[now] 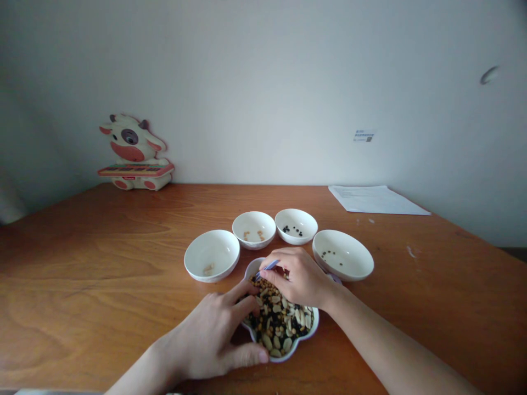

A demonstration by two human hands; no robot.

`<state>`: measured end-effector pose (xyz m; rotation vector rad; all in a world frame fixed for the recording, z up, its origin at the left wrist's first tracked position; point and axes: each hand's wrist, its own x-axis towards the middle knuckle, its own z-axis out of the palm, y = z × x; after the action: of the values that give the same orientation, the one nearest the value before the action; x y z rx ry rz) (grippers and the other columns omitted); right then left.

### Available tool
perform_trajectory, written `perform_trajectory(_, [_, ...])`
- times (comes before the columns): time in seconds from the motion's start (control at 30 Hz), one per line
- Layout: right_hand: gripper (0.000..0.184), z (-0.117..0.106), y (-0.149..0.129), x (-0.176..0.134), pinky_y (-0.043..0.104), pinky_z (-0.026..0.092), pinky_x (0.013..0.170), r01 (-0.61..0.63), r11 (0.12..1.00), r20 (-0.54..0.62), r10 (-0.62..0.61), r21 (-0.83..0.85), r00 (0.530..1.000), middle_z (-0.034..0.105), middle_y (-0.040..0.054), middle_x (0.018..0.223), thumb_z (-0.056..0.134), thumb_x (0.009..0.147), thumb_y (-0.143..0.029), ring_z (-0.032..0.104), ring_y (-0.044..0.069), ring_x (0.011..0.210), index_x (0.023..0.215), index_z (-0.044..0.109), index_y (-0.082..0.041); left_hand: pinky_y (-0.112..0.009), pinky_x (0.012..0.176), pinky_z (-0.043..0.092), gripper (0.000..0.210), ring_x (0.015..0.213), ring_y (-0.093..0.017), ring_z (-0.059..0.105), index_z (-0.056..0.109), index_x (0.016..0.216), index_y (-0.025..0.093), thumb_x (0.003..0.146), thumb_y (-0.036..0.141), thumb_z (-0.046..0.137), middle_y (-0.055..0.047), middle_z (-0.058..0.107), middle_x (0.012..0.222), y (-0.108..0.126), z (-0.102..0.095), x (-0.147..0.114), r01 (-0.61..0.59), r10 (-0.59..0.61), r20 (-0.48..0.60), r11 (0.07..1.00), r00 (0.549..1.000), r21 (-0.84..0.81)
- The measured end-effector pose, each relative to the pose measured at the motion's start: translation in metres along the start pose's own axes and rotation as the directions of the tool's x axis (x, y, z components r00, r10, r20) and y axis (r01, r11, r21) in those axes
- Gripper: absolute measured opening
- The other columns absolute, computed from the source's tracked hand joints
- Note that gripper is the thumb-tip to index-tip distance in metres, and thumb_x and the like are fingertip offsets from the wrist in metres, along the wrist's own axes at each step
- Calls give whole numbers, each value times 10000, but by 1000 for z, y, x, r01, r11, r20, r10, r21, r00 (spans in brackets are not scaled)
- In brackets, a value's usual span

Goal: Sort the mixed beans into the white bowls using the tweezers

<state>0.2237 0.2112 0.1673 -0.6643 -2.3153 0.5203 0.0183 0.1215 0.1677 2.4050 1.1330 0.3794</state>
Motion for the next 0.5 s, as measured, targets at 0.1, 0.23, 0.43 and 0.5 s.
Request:
perform_trajectory(0.1, [113, 0, 1, 0, 279, 504, 715, 3, 1000, 8, -3, 5, 1000, 741, 34, 808, 617, 887, -207, 673, 161, 721, 829, 707, -171, -414, 805, 546, 487, 933, -294, 642, 592, 1041, 193, 920, 659, 520, -108, 579, 1149, 0, 0, 0, -2, 2, -2, 1000, 1000, 2])
perform_trajectory(0.23, [120, 1, 2, 1, 276, 502, 708, 16, 1000, 11, -16, 15, 1000, 739, 33, 807, 612, 892, -207, 669, 157, 718, 829, 708, -170, -399, 807, 541, 495, 925, -283, 640, 594, 1030, 193, 922, 668, 508, -103, 583, 1136, 0, 0, 0, -5, 5, -6, 1000, 1000, 0])
perform_trajectory(0.43, [111, 0, 1, 0, 279, 507, 719, 4, 1000, 1, -4, 10, 1000, 736, 32, 802, 612, 883, -205, 670, 160, 727, 827, 703, -171, -389, 791, 542, 492, 910, -279, 643, 590, 1068, 191, 929, 655, 505, -107, 587, 1133, 0, 0, -1, -11, 11, -6, 1000, 1000, 14])
perform_trajectory(0.5, [115, -1, -1, 1, 281, 510, 718, -11, 1000, -4, 11, 3, 1000, 733, 33, 787, 610, 878, -204, 670, 162, 723, 814, 700, -170, -401, 792, 542, 491, 911, -285, 644, 591, 1061, 189, 927, 655, 508, -109, 586, 1136, 0, 0, -1, -10, 10, -3, 1000, 1000, 9])
